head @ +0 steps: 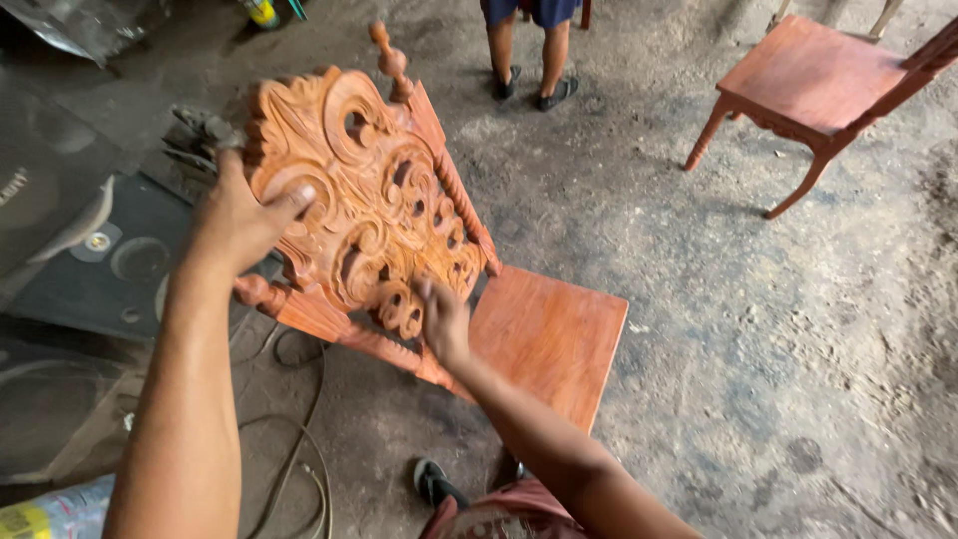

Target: The person sands a wooden chair using a sanding block, working on the seat, legs, and intricately carved backrest. The person repositions the chair to access different areas and continues sanding by hand throughout the clip.

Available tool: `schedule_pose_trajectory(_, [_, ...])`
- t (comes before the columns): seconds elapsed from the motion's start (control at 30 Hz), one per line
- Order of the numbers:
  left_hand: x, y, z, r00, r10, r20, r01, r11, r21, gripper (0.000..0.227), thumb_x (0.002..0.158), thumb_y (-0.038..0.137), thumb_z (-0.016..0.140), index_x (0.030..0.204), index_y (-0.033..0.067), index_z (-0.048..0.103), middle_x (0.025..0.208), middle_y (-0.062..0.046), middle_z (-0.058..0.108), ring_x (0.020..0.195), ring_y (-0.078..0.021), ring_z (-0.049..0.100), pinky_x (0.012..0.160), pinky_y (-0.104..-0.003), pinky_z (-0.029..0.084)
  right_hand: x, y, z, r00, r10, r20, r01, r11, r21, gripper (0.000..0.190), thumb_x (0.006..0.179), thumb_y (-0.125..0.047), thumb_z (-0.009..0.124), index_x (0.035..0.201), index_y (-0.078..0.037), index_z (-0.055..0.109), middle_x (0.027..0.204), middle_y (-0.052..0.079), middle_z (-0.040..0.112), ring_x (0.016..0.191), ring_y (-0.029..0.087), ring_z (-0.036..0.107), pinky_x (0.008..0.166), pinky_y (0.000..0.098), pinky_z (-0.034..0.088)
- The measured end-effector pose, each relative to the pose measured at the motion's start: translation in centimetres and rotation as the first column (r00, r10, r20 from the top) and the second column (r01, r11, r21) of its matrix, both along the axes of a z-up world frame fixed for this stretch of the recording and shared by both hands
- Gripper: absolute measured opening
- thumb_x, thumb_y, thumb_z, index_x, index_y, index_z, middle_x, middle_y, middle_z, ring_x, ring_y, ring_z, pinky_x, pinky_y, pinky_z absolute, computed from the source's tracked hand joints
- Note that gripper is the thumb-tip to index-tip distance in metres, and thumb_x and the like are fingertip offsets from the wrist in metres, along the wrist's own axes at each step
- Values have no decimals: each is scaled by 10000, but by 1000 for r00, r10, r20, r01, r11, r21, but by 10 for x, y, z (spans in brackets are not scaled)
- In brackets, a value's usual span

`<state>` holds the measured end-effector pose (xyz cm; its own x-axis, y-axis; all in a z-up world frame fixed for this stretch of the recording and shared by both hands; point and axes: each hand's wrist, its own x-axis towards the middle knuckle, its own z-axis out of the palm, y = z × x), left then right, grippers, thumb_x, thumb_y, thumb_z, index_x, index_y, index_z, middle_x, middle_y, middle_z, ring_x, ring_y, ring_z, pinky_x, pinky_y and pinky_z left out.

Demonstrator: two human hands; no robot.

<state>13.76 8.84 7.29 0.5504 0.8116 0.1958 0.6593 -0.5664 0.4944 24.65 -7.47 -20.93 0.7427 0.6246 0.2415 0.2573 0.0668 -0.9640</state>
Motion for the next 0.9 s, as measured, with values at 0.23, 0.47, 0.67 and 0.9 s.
schedule_pose_trajectory(0.23, [5, -6, 3, 997, 49, -59, -47, 998, 33, 941, 851, 426, 826, 1499, -67, 354, 1303, -318, 636, 1204, -452, 625, 993, -500, 492, -70, 47, 34, 620, 665, -418, -181, 638, 748, 258, 1127, -177, 509, 1154, 50, 629, 1093, 203, 662, 1054, 329, 626, 953, 455, 492])
schedule_pose_trajectory(0.47, [2, -3, -1, 1000, 17, -10, -17, 1000, 16, 831, 842, 436, 821, 1403, -65, 468, 1295, -291, 662, 1208, -420, 652, 1005, -481, 504, 23, 17, 38, 985, 17, -169, -20, 1000, -18, 433, 1167, -317, 433, 1043, 7, 693, 785, 145, 663, 694, 207, 619, 711, 423, 545])
schedule_pose_trajectory(0.67, [6, -1, 2, 997, 48, -58, -46, 999, 26, 861, 847, 445, 823, 1422, -76, 448, 1305, -313, 647, 1207, -443, 637, 1007, -483, 499, -38, 72, 57, 923, -281, 263, 127, 868, 481, 169, 1188, -127, 505, 1222, -67, 660, 1006, 98, 686, 918, 230, 696, 1020, 372, 632])
schedule_pose_trajectory(0.9, [0, 8, -6, 996, 59, -66, -57, 998, 33, 1089, 853, 487, 851, 1536, -141, 281, 1374, -374, 557, 1286, -459, 562, 1055, -475, 457, 14, 3, 21, 996, 73, -47, -77, 993, -89, 336, 1093, -264, 479, 1196, -76, 739, 1112, 116, 773, 1034, 219, 758, 925, 366, 605])
